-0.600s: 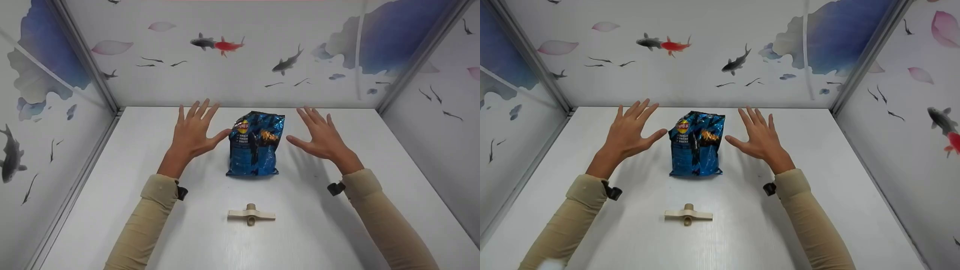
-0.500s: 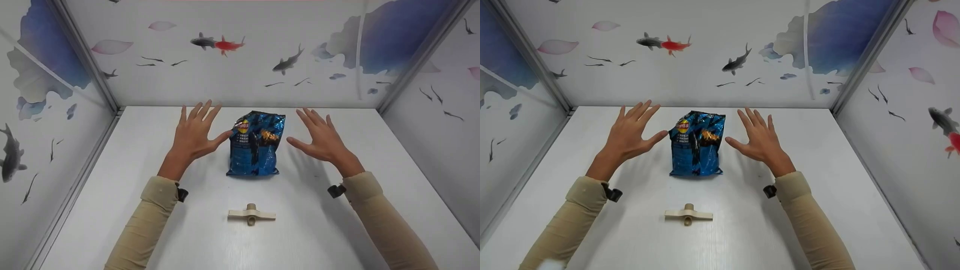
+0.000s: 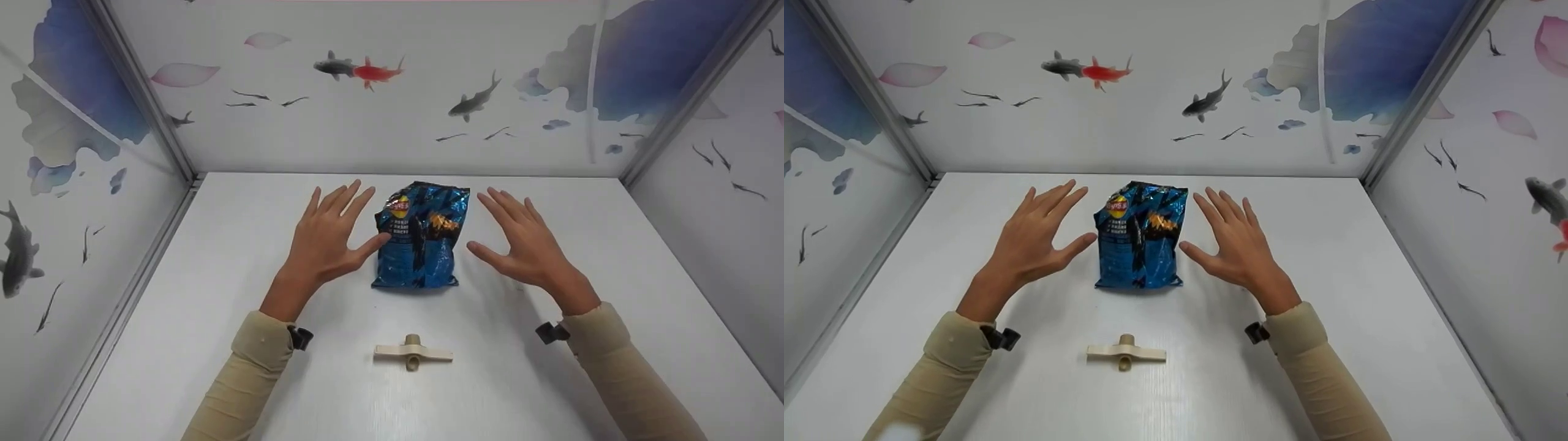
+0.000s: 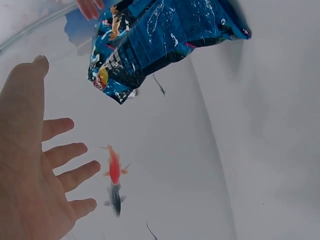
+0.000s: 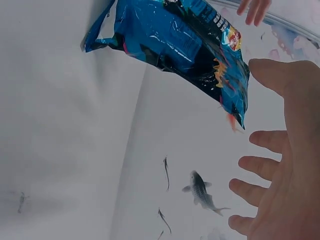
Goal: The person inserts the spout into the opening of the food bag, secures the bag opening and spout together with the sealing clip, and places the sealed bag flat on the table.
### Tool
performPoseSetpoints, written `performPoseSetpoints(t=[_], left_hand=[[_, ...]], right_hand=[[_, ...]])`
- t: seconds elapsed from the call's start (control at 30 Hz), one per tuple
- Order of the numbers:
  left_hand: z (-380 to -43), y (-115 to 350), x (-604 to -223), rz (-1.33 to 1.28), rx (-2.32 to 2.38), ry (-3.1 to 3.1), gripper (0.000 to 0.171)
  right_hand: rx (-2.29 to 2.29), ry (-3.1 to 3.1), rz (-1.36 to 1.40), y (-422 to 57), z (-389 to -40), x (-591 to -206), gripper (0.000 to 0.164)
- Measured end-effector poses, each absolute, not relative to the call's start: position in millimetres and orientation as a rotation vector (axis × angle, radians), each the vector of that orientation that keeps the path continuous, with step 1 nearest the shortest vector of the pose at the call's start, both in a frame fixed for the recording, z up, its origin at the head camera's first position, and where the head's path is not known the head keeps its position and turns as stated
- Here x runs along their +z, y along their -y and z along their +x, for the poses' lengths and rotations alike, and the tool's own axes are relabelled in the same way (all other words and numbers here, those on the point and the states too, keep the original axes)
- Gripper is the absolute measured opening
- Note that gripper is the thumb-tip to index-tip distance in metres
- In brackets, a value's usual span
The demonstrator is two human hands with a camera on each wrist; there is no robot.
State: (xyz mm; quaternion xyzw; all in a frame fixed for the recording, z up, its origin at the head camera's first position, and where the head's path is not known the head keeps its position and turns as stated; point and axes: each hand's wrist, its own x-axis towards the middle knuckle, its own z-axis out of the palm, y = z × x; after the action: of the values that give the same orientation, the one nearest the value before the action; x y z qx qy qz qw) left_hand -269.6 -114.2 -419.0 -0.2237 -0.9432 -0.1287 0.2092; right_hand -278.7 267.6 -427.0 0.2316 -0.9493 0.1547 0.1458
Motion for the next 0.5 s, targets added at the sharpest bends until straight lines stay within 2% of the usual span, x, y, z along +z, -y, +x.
performPoseSetpoints(t=[0.5], left_hand=[[-243, 103, -425, -0.719, -0.355, 2.565, 0.086]], right_hand=[[0.464, 2.665, 0.752, -252, -245, -430, 0.092]])
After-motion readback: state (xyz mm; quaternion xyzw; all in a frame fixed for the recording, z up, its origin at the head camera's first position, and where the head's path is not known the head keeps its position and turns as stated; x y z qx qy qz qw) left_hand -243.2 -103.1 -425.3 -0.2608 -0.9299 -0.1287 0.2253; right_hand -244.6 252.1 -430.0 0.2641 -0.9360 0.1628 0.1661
